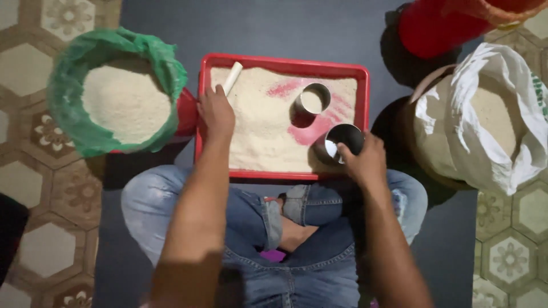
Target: Transferring rice from a central tray into multiple surrounding bags and buckets using various small cups as scoops.
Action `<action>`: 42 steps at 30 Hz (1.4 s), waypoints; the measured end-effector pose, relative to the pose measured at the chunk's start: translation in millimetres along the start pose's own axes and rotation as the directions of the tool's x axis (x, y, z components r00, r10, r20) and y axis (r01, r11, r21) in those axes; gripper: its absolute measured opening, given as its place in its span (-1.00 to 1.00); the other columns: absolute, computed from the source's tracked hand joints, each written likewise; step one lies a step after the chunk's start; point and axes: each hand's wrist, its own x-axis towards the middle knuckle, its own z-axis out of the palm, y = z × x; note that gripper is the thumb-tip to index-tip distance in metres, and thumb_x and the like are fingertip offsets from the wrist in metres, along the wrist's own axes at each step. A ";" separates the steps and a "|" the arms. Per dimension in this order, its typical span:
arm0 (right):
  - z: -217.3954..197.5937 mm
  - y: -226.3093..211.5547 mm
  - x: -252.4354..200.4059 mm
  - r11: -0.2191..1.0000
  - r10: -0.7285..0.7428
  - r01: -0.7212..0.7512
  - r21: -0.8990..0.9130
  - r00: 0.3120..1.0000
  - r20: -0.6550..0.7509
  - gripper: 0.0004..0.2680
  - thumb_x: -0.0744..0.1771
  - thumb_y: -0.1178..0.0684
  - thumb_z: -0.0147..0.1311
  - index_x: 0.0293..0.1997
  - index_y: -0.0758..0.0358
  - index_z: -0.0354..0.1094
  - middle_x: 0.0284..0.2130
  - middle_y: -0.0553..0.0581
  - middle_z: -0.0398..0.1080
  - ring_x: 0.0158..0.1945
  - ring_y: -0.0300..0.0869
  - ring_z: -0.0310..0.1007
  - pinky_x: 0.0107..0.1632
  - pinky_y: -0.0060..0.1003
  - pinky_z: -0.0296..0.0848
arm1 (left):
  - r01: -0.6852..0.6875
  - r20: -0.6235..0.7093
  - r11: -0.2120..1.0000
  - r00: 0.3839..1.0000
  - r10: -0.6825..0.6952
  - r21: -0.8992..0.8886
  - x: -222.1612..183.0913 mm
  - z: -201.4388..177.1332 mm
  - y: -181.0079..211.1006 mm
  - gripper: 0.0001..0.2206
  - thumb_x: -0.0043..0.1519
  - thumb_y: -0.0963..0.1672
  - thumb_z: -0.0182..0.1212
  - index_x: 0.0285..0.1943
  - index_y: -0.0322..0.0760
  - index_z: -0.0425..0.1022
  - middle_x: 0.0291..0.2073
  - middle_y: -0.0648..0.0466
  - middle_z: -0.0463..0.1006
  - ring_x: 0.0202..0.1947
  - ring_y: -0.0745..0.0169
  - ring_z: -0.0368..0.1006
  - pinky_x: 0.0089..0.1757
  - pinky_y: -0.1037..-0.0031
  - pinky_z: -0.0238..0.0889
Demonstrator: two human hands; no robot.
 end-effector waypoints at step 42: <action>47.2 -5.1 28.1 0.917 0.098 -0.151 0.370 0.982 0.160 -0.05 0.05 -0.43 0.50 0.45 0.24 -0.08 0.27 0.50 0.07 0.38 0.28 0.14 0.39 0.10 0.14 | 0.478 0.546 0.827 0.796 -0.264 -0.297 -118.4 -63.2 8.0 -0.23 0.15 0.14 0.17 0.49 -0.29 0.14 0.32 -0.23 0.19 0.33 -0.40 0.22 0.18 -0.14 0.20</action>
